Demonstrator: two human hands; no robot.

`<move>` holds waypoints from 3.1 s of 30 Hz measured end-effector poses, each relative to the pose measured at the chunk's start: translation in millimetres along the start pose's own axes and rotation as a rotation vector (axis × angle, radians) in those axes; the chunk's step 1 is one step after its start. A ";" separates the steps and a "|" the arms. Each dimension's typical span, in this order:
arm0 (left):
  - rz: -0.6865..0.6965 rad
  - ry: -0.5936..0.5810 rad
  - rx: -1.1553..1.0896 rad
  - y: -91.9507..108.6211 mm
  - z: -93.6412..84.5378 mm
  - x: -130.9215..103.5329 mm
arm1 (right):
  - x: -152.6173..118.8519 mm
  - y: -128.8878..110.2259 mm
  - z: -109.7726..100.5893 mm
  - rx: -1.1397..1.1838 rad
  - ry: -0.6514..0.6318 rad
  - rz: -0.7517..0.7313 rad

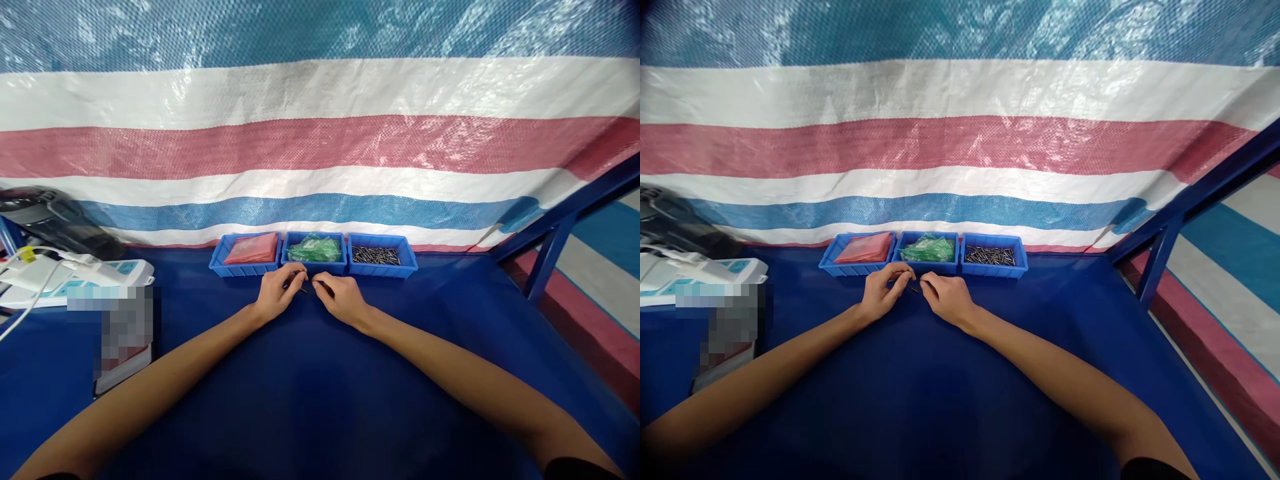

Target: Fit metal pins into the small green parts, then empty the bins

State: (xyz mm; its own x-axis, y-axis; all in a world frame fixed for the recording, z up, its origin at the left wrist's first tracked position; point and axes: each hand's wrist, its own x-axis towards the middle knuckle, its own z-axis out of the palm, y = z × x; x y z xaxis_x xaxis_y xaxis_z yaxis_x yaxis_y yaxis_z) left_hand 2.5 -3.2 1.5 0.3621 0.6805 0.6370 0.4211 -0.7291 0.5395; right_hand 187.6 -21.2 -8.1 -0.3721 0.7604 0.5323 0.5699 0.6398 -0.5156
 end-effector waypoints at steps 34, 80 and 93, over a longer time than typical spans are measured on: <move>0.111 -0.050 0.040 -0.8 1.2 5.3 | 0.6 1.7 -2.1 0.041 0.023 0.023; 0.098 0.042 0.051 1.4 0.9 3.0 | 1.3 0.5 -1.8 0.163 0.106 0.102; 0.084 0.030 0.053 2.2 0.6 2.7 | 1.0 0.1 -2.0 0.151 0.076 0.084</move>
State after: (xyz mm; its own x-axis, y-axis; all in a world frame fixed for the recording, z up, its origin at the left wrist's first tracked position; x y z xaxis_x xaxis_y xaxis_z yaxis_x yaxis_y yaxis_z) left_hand 4.9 -2.9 4.1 0.3729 0.6141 0.6956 0.4344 -0.7780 0.4539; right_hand 188.7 -20.6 -6.2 -0.2682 0.8052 0.5290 0.4783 0.5879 -0.6524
